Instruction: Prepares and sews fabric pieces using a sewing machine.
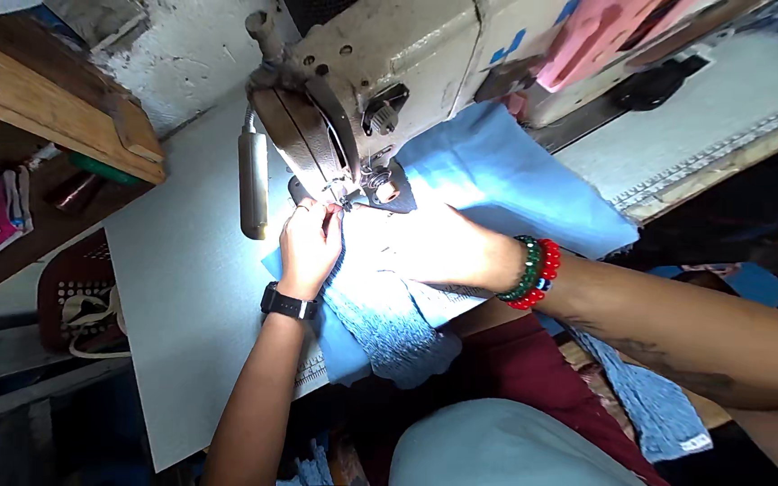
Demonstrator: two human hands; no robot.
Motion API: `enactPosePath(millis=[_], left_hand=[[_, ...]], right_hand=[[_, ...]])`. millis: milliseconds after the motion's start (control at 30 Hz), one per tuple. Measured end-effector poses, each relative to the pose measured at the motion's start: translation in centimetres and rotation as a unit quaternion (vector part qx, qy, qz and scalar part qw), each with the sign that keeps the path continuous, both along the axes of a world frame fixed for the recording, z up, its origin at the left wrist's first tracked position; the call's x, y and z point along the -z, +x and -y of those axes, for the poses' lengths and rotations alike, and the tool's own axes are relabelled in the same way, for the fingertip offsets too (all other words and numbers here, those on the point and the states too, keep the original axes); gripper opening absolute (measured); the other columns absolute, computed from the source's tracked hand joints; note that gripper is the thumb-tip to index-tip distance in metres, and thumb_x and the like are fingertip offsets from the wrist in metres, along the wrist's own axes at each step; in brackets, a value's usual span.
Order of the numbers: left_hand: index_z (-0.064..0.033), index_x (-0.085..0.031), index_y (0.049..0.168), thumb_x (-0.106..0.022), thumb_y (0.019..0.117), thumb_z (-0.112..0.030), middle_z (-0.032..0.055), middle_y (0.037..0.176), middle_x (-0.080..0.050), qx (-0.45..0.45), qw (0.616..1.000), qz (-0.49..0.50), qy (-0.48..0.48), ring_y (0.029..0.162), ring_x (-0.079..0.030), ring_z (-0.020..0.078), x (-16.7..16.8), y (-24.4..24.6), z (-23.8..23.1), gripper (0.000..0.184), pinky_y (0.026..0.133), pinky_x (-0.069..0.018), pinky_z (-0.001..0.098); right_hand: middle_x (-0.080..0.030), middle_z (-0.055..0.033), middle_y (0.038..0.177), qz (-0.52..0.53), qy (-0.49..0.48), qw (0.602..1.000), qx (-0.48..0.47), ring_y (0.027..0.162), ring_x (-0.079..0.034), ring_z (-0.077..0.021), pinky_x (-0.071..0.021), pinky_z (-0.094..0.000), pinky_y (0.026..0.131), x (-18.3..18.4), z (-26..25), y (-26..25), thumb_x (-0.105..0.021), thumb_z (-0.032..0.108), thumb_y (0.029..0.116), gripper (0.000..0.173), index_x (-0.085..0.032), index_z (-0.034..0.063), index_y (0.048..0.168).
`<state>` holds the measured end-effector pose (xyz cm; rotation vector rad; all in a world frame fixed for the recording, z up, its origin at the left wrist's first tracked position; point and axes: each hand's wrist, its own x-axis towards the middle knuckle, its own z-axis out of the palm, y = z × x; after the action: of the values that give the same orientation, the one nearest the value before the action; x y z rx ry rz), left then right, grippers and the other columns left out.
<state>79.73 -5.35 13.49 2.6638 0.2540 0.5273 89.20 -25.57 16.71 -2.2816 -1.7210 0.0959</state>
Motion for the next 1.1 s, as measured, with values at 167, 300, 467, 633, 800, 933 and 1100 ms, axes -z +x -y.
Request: enactPosePath(millis=[167, 300, 467, 633, 800, 933, 1100], left_hand=[[-0.0080, -0.075, 0.108, -0.061, 0.1005, -0.018, 0.0134, 0.104, -0.065, 0.003, 1.000, -0.012, 0.024, 0.099, -0.063, 0.0287, -0.8, -0.6, 0.3, 0.018, 0.086, -0.0521, 0.0469], [-0.0060, -0.075, 0.106, -0.063, 0.0975, -0.015, 0.0114, 0.106, -0.067, 0.062, 0.998, 0.026, 0.008, 0.105, -0.063, 0.0250, -3.5, -2.8, 4.6, 0.018, 0.093, -0.0513, 0.0453], [-0.0039, -0.073, 0.111, -0.059, 0.1006, -0.016, 0.0132, 0.109, -0.070, 0.167, 0.985, -0.019, -0.047, 0.106, -0.067, 0.0260, -5.3, 1.6, 11.0, 0.021, 0.091, -0.0553, 0.0447], [0.0032, -0.069, 0.114, -0.060, 0.1023, -0.023, 0.0243, 0.121, -0.063, 0.099, 0.988, -0.100, -0.058, 0.116, -0.062, 0.0381, -4.0, 12.1, 13.9, 0.030, 0.099, -0.0527, 0.0520], [0.0010, -0.066, 0.122, -0.066, 0.0964, -0.021, 0.0236, 0.130, -0.061, 0.049, 0.964, -0.256, 0.044, 0.128, -0.056, 0.0411, -3.0, 15.4, 15.6, 0.033, 0.098, -0.0505, 0.0587], [0.0020, -0.066, 0.116, -0.062, 0.0996, -0.019, 0.0245, 0.126, -0.062, 0.078, 0.972, -0.218, 0.039, 0.123, -0.058, 0.0411, -2.6, 15.0, 14.8, 0.027, 0.096, -0.0507, 0.0593], [0.0025, -0.068, 0.113, -0.061, 0.0993, -0.019, 0.0252, 0.122, -0.064, 0.084, 0.977, -0.175, 0.093, 0.120, -0.059, 0.0421, -6.1, 9.9, 16.9, 0.027, 0.098, -0.0466, 0.0603]], right_hand=[[-0.067, -0.0093, 0.133, 0.016, 0.041, 0.999, 0.008, 0.094, -0.070, -0.0276, -0.0543, -0.0481, 0.068, 0.7, 1.2, -1.0, -0.059, 0.029, 0.0990, 0.030, -0.073, 0.0117, 0.120], [-0.070, -0.0057, 0.097, -0.112, 0.141, 0.982, 0.052, 0.081, -0.069, -0.0194, -0.0578, -0.0397, 0.065, 0.5, 6.7, -2.9, -0.063, 0.036, 0.0979, 0.028, -0.073, 0.0112, 0.107], [-0.075, -0.0037, 0.108, -0.281, 0.198, 0.935, 0.089, 0.099, -0.069, -0.0104, -0.0563, -0.0309, 0.088, 1.9, 15.4, -5.1, -0.057, 0.038, 0.1036, 0.033, -0.074, 0.0110, 0.111], [-0.075, 0.0025, 0.109, -0.321, 0.187, 0.914, 0.165, 0.092, -0.067, -0.0006, -0.0564, -0.0195, 0.082, 3.7, 20.6, -6.5, -0.058, 0.037, 0.1032, 0.031, -0.076, 0.0156, 0.117], [-0.075, 0.0037, 0.106, -0.347, 0.200, 0.885, 0.236, 0.091, -0.068, 0.0010, -0.0567, -0.0174, 0.081, 5.1, 23.6, -6.1, -0.059, 0.036, 0.1023, 0.030, -0.076, 0.0154, 0.116], [-0.074, 0.0050, 0.105, -0.343, 0.196, 0.885, 0.245, 0.086, -0.065, 0.0022, -0.0548, -0.0165, 0.078, 5.3, 23.7, -5.5, -0.057, 0.038, 0.1027, 0.031, -0.076, 0.0169, 0.117], [-0.075, 0.0040, 0.107, -0.313, 0.256, 0.887, 0.221, 0.096, -0.068, 0.0015, -0.0564, -0.0178, 0.087, 5.1, 23.4, -4.7, -0.059, 0.032, 0.1025, 0.028, -0.076, 0.0142, 0.115]])
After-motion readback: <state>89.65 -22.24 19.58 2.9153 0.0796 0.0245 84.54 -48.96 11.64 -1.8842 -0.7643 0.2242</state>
